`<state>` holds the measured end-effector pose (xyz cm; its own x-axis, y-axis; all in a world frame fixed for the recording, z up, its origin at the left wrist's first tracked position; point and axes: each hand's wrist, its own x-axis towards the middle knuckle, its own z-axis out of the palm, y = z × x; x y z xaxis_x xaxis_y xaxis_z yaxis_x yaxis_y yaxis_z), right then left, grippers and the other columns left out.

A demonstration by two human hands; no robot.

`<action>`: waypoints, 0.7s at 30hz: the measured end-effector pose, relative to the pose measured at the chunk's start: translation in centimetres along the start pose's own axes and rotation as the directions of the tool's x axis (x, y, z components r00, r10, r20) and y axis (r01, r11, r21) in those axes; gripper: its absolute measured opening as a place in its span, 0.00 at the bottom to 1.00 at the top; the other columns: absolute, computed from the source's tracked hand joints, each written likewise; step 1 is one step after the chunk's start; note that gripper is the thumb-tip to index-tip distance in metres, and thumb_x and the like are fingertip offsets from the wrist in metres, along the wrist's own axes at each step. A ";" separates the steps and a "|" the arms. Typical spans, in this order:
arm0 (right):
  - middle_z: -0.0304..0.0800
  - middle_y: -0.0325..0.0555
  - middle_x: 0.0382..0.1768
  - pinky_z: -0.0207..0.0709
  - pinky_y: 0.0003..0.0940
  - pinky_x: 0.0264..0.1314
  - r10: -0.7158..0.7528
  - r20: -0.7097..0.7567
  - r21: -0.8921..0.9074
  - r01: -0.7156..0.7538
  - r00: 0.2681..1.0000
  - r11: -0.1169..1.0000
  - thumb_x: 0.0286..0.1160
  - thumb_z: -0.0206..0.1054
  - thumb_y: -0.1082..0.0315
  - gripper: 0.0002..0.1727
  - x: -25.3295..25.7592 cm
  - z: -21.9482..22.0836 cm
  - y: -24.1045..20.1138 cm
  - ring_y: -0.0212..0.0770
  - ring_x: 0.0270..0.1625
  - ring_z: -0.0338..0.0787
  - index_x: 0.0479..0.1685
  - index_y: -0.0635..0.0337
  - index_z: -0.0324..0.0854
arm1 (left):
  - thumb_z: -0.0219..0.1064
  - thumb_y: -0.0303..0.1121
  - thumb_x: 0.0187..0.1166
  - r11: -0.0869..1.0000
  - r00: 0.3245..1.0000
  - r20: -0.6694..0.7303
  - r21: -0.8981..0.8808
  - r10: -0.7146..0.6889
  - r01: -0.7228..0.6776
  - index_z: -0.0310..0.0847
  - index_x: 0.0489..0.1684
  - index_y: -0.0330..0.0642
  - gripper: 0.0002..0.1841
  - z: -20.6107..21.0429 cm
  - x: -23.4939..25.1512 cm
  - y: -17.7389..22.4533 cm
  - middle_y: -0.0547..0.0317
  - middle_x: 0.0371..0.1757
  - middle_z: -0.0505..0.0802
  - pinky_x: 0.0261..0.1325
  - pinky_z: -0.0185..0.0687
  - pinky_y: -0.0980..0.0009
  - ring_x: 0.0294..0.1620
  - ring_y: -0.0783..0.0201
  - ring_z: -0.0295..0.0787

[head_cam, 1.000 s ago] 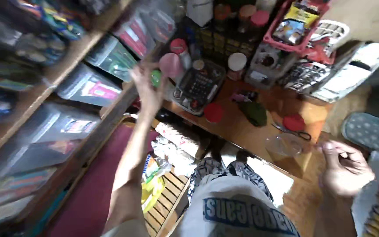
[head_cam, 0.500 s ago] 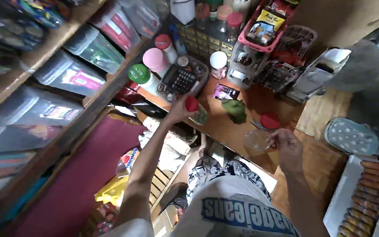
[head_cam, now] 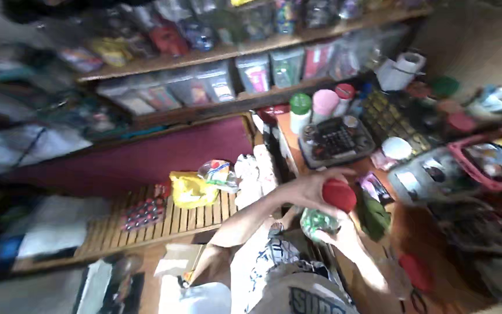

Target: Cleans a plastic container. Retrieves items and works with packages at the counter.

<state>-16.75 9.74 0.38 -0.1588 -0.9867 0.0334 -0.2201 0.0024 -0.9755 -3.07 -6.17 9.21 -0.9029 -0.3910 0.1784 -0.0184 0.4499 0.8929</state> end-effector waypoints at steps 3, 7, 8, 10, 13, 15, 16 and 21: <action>0.91 0.38 0.59 0.82 0.22 0.69 -0.111 0.111 0.170 0.092 0.988 0.981 0.44 0.88 0.42 0.55 1.1 2.4 -0.3 0.20 0.62 0.87 0.71 0.72 0.71 | 0.87 0.44 0.56 0.997 0.997 -0.063 -0.072 -0.039 0.034 0.69 0.81 0.31 0.49 -1.9 -2.9 1.0 0.43 0.71 0.86 0.80 0.75 0.56 0.73 0.54 0.82; 0.92 0.36 0.57 0.85 0.26 0.67 -0.181 0.166 0.294 0.126 0.969 0.948 0.50 0.88 0.45 0.50 3.7 5.2 -1.9 0.24 0.60 0.89 0.70 0.70 0.72 | 0.89 0.47 0.51 0.972 0.965 -0.263 -0.226 -0.006 -0.055 0.38 0.92 0.26 0.69 -3.1 -7.1 -1.3 0.39 0.83 0.74 0.85 0.71 0.62 0.82 0.58 0.74; 0.93 0.38 0.55 0.85 0.26 0.66 -0.157 0.217 0.227 0.107 0.963 0.968 0.49 0.88 0.49 0.48 4.8 5.5 -2.8 0.24 0.59 0.90 0.67 0.71 0.74 | 0.89 0.45 0.53 0.971 0.958 -0.286 -0.233 -0.017 -0.052 0.39 0.91 0.25 0.67 -3.2 -8.2 -1.9 0.38 0.84 0.73 0.86 0.69 0.65 0.82 0.61 0.73; 0.89 0.48 0.62 0.81 0.32 0.71 0.019 0.330 -0.029 -0.010 0.944 1.000 0.47 0.89 0.52 0.45 7.0 4.7 -3.9 0.33 0.65 0.87 0.67 0.69 0.78 | 0.89 0.42 0.55 0.978 0.930 -0.357 -0.210 -0.084 0.008 0.51 0.86 0.21 0.60 -3.0 -9.9 -2.9 0.41 0.77 0.81 0.82 0.73 0.70 0.76 0.67 0.80; 0.70 0.67 0.82 0.67 0.56 0.84 0.336 0.128 -0.310 -0.284 0.933 0.907 0.64 0.82 0.53 0.44 10.2 1.0 -0.3 0.60 0.83 0.72 0.81 0.64 0.72 | 0.89 0.46 0.53 0.979 0.861 -0.476 -0.175 -0.178 0.105 0.58 0.80 0.17 0.58 -2.9 -11.5 -5.8 0.42 0.69 0.88 0.77 0.80 0.69 0.70 0.68 0.86; 0.55 0.76 0.87 0.54 0.71 0.86 0.440 -0.281 -0.406 -0.522 0.853 0.750 0.72 0.76 0.50 0.44 11.7 -1.8 5.4 0.74 0.88 0.56 0.85 0.66 0.66 | 0.90 0.48 0.51 0.976 0.834 -0.508 -0.139 -0.214 0.165 0.56 0.79 0.16 0.60 -3.6 -11.8 -7.4 0.41 0.69 0.87 0.77 0.80 0.71 0.70 0.68 0.85; 0.51 0.76 0.88 0.49 0.74 0.86 0.450 -0.436 -0.408 -0.616 0.780 0.673 0.75 0.73 0.51 0.43 12.0 -2.8 7.9 0.76 0.90 0.51 0.87 0.65 0.63 | 0.90 0.47 0.50 0.970 0.831 -0.501 -0.130 -0.243 0.206 0.55 0.80 0.15 0.61 -3.8 -11.9 -8.0 0.40 0.70 0.85 0.78 0.77 0.73 0.72 0.68 0.84; 0.51 0.70 0.90 0.47 0.72 0.87 0.411 -0.656 -0.444 -0.764 0.633 0.468 0.79 0.61 0.66 0.34 10.3 -3.0 15.1 0.72 0.90 0.53 0.88 0.62 0.63 | 0.90 0.42 0.49 0.934 0.840 -0.407 -0.151 -0.358 0.325 0.55 0.82 0.21 0.59 -4.3 -11.3 -9.6 0.45 0.71 0.85 0.77 0.76 0.76 0.72 0.71 0.83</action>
<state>-24.56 0.06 -13.32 -0.8225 -0.5171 -0.2370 -0.4088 0.8270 -0.3859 9.13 -9.59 0.39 -0.5770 -0.8168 -0.0016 -0.2455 0.1716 0.9541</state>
